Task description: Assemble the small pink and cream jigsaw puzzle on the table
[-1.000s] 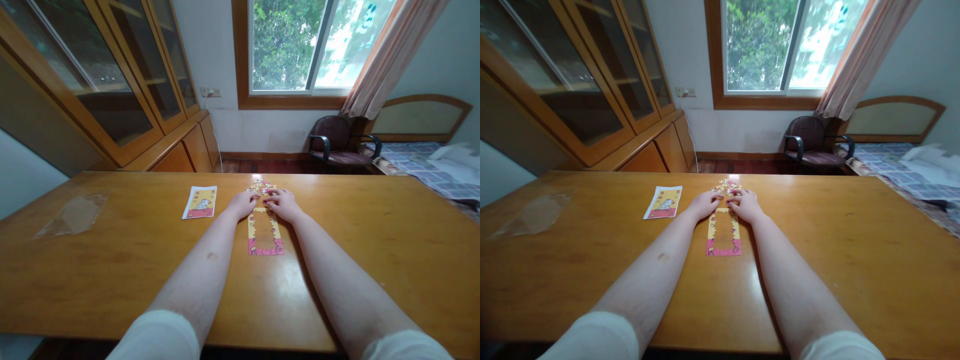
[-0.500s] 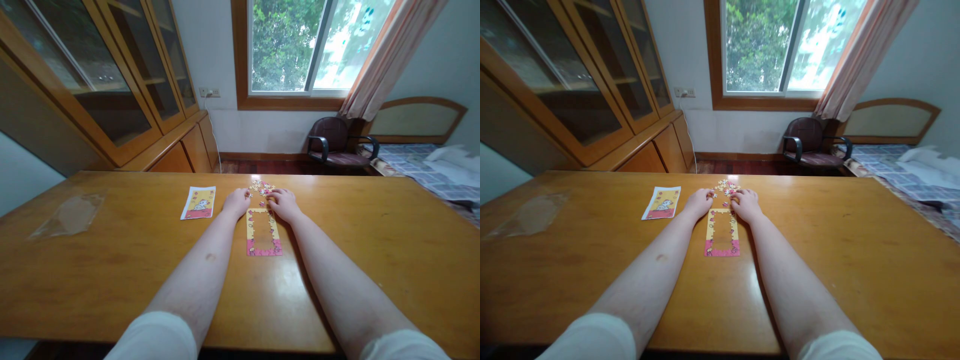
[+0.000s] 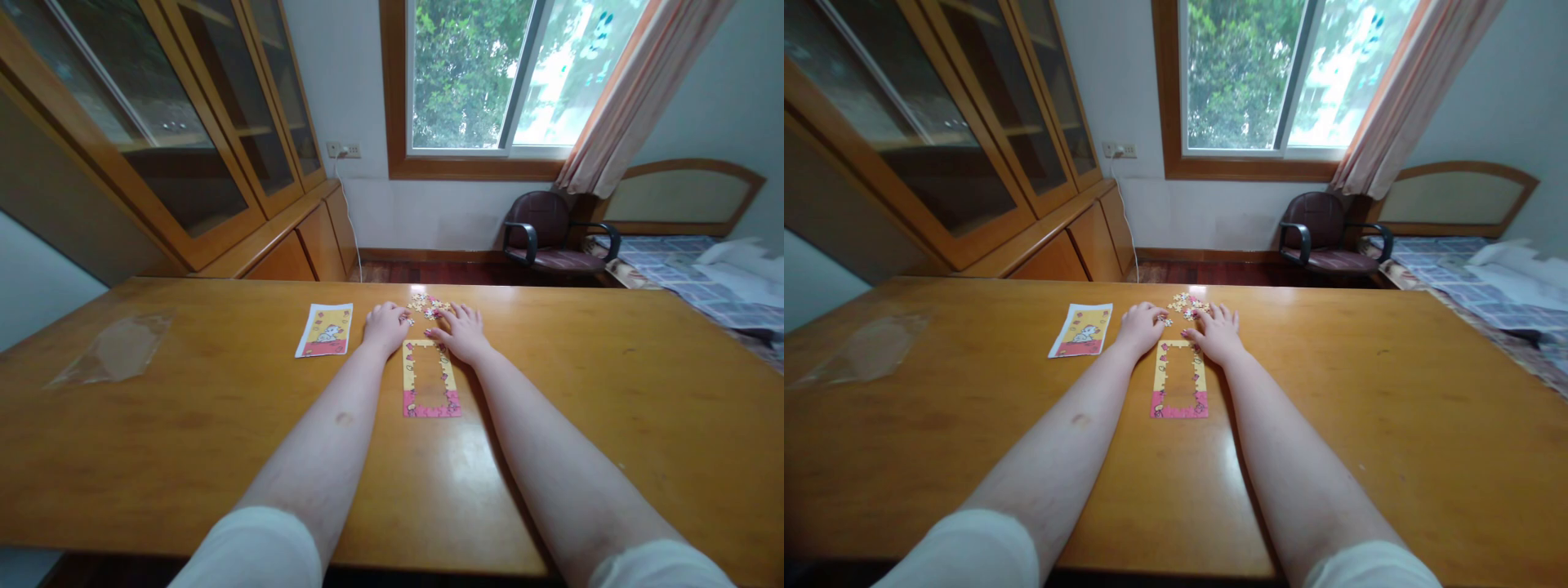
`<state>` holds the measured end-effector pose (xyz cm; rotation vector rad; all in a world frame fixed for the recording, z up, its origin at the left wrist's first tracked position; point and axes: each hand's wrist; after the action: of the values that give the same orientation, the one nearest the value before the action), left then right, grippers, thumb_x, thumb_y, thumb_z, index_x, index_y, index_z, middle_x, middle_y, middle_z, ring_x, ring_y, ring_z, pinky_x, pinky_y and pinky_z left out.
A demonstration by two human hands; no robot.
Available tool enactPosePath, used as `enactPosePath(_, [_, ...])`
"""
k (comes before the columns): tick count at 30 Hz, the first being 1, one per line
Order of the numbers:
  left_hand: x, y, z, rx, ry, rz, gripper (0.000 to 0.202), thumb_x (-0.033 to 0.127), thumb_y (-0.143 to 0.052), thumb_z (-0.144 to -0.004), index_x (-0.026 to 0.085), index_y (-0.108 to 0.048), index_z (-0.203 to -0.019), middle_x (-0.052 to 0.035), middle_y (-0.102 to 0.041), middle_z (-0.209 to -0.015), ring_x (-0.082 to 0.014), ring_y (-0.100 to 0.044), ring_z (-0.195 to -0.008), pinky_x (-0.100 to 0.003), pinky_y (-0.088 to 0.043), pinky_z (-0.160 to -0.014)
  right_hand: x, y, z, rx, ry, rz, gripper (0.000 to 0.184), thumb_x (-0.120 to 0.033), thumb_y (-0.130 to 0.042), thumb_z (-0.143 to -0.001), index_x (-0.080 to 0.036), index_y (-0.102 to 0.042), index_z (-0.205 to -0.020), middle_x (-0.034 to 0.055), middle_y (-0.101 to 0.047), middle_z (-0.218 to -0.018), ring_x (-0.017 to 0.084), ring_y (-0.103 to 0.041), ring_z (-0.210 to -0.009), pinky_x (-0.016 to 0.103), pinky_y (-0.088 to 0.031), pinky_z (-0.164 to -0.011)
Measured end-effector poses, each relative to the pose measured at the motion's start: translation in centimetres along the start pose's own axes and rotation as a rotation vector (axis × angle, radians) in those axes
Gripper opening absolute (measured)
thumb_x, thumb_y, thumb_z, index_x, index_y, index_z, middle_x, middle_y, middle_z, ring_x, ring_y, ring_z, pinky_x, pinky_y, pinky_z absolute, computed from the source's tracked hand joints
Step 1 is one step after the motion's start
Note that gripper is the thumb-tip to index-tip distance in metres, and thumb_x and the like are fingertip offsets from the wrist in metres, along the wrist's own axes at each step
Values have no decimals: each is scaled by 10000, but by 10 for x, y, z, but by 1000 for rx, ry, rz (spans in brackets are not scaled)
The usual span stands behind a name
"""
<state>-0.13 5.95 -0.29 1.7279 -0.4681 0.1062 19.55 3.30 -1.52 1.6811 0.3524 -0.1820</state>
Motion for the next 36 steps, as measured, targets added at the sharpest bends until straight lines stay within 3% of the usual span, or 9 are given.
enactPosePath(3, [2,-1,0,-64,-136,10,304,237,-504,-842,282,-753,-1011,-38,-703,-1133,-267,-552,-1096,-410,-410,-986,-1,-3,1,-77,32,45,659,-661,-435,-889,-335,-415,-1462,109,-272,-1582,380,-156,-1455,634,-49,-1126])
enactPosePath(7, [1,-3,-1,-78,-110,14,307,198,-489,-835,262,-761,-962,-45,-731,-1051,-262,-581,-1063,-401,-414,-982,-1,-3,0,-122,50,73,614,-653,-377,-917,-369,-410,-1461,85,-227,-1602,376,-113,-1469,645,-7,-1127])
enactPosePath(10, [0,-5,0,-44,-129,44,347,208,-493,-837,262,-729,-1085,-57,-699,-1140,-267,-565,-1109,-409,-409,-1002,0,-2,0,-133,100,57,549,-637,-397,-920,-410,-466,-1415,58,-226,-1604,379,-132,-1465,657,-27,-1123])
enactPosePath(14, [0,-9,2,-99,-237,60,443,235,-516,-836,296,-649,-1254,-61,-611,-1304,-280,-497,-1215,-453,-358,-1066,-1,-1,0,-121,121,34,542,-629,-420,-915,-381,-512,-1388,66,-245,-1596,367,-181,-1454,651,-58,-1129])
enactPosePath(18, [-1,-10,1,-91,-219,73,395,226,-502,-841,283,-697,-1181,-55,-634,-1264,-268,-508,-1201,-436,-365,-1065,-2,-1,0,-114,97,41,602,-634,-415,-913,-297,-510,-1402,110,-270,-1583,363,-187,-1452,647,-61,-1132])
enactPosePath(24, [1,-5,1,-93,-195,90,388,193,-515,-817,274,-712,-1142,-45,-674,-1188,-263,-537,-1152,-418,-390,-1040,-3,0,0,-133,101,56,606,-631,-412,-914,-305,-485,-1420,106,-253,-1590,358,-161,-1462,643,-47,-1136])
enactPosePath(36, [1,-5,1,-139,-320,71,327,242,-521,-845,313,-753,-1066,-6,-689,-1172,-235,-574,-1104,-399,-413,-1026,-7,5,3,-188,109,83,587,-628,-312,-948,-345,-442,-1446,64,-214,-1608,368,-106,-1473,651,-17,-1132])
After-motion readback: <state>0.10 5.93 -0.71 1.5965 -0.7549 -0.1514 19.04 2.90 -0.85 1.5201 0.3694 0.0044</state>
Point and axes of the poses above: each hand's wrist, its own z-axis away from the middle knuckle, its own y-axis out of the back of the hand, x = y × z
